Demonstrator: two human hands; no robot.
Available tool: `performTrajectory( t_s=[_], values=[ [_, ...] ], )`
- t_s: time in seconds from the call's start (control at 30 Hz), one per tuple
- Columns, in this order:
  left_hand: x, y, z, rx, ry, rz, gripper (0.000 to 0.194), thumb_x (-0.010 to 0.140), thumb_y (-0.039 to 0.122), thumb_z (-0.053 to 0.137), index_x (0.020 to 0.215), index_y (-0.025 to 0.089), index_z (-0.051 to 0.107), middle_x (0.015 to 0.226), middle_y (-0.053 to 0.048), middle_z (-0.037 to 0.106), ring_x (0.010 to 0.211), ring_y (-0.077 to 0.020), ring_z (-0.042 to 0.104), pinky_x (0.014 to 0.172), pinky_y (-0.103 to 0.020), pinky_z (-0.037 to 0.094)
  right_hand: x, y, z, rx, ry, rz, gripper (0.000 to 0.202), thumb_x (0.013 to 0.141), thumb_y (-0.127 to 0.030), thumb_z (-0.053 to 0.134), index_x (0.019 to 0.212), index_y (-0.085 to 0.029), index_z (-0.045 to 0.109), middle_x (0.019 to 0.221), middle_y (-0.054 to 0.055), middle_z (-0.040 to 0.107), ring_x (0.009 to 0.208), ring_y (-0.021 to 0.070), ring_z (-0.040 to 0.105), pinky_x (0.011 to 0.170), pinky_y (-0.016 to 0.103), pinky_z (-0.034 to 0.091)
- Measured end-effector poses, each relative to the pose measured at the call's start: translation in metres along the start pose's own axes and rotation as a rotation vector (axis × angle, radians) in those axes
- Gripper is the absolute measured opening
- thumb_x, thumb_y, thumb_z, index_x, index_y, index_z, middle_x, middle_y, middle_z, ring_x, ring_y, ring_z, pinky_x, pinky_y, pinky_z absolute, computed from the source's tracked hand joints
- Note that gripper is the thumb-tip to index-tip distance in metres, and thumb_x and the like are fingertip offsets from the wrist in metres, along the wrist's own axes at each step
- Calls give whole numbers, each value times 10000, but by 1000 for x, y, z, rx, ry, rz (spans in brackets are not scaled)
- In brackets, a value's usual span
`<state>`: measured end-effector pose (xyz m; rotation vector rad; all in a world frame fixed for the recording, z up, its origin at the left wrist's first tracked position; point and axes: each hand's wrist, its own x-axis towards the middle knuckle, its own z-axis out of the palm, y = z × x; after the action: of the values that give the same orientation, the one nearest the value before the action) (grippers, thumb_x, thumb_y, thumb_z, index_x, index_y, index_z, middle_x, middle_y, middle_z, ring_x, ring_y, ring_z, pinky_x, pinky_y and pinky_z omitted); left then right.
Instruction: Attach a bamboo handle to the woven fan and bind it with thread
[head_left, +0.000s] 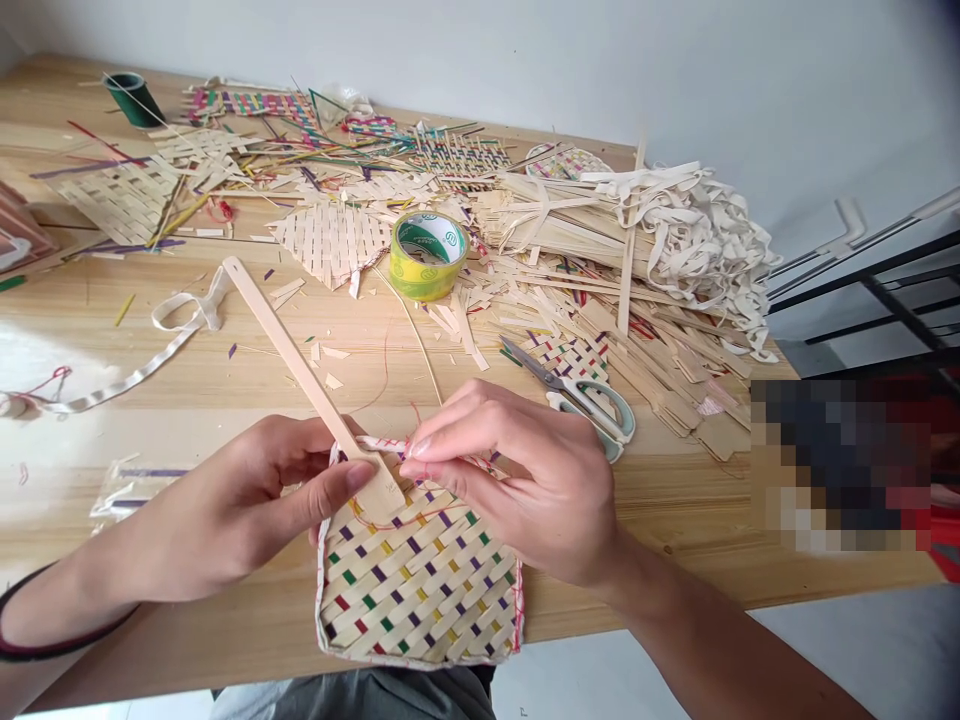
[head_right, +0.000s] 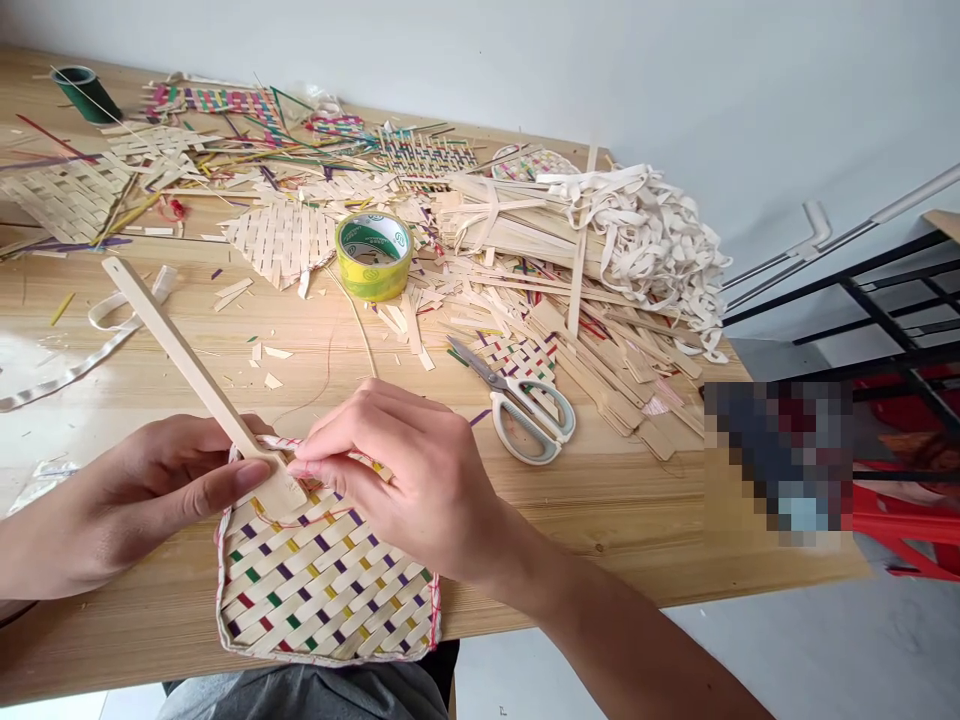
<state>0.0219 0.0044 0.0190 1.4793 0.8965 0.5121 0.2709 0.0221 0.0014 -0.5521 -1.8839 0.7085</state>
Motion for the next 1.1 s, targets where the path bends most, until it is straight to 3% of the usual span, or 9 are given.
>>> performTrajectory(
  t_s=[1.1],
  values=[
    [-1, 1, -1, 22, 23, -8, 335, 1129, 455, 623, 1293, 289, 864, 1079, -19, 891, 910, -189, 820, 815, -219, 653, 2, -2, -5, -30, -88, -30, 62, 1063, -118, 752, 1026, -166, 766, 897, 59, 839, 820, 167, 780, 753, 312, 614]
  ],
)
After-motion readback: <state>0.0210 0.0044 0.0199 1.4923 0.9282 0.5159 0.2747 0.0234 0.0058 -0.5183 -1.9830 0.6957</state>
